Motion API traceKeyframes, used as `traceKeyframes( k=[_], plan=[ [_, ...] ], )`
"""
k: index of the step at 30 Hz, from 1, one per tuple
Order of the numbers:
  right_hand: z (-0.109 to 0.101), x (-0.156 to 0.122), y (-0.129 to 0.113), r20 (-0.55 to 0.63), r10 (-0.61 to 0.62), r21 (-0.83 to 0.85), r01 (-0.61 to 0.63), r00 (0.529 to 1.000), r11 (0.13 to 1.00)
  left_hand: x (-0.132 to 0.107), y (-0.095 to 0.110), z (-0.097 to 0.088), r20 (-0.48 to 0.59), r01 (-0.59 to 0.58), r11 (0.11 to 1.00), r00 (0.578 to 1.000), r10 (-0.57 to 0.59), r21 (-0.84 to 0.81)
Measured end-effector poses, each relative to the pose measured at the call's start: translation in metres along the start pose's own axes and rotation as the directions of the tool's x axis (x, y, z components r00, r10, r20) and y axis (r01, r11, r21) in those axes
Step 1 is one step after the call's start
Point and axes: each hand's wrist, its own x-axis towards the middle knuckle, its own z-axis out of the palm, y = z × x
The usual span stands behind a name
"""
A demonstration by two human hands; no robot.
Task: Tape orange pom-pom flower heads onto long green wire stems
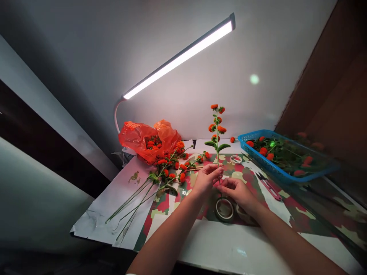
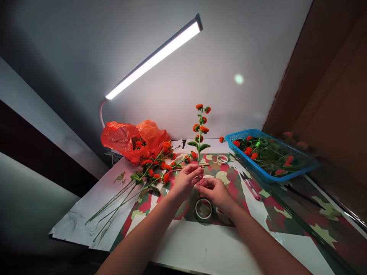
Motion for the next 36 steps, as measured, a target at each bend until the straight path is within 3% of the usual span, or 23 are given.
traceKeyframes(
  k=[6,11,17,21,25,29,36],
  plan=[
    [-0.006,0.000,0.000,0.011,0.088,0.027,-0.088,0.996,0.996,0.003,0.006,-0.002,-0.003,0.022,1.000,1.000,-0.022,-0.007],
    [-0.010,0.000,-0.004,0.074,0.122,0.100,-0.130,0.990,0.986,0.007,0.005,-0.007,0.010,0.058,0.993,0.998,-0.057,-0.105],
    [-0.011,0.003,0.000,0.201,0.121,0.148,-0.152,0.972,0.977,0.006,0.004,-0.006,0.110,0.145,0.969,0.986,-0.125,-0.200],
    [-0.003,0.002,0.000,0.074,0.028,0.166,-0.040,0.997,0.985,0.003,0.000,-0.003,0.143,0.034,0.999,0.989,-0.031,-0.018],
    [0.003,0.001,-0.001,-0.020,-0.036,0.096,0.038,0.999,0.995,0.003,-0.004,-0.006,0.048,-0.088,0.984,0.995,0.082,0.158],
    [0.003,0.000,-0.003,-0.009,-0.042,0.084,0.042,0.999,0.996,0.004,-0.003,-0.008,0.014,-0.021,0.994,1.000,0.020,0.111],
    [-0.008,0.000,-0.004,0.186,0.035,0.137,-0.061,0.982,0.989,0.003,0.006,-0.006,0.090,0.181,0.981,0.981,-0.174,-0.067]
  ],
)
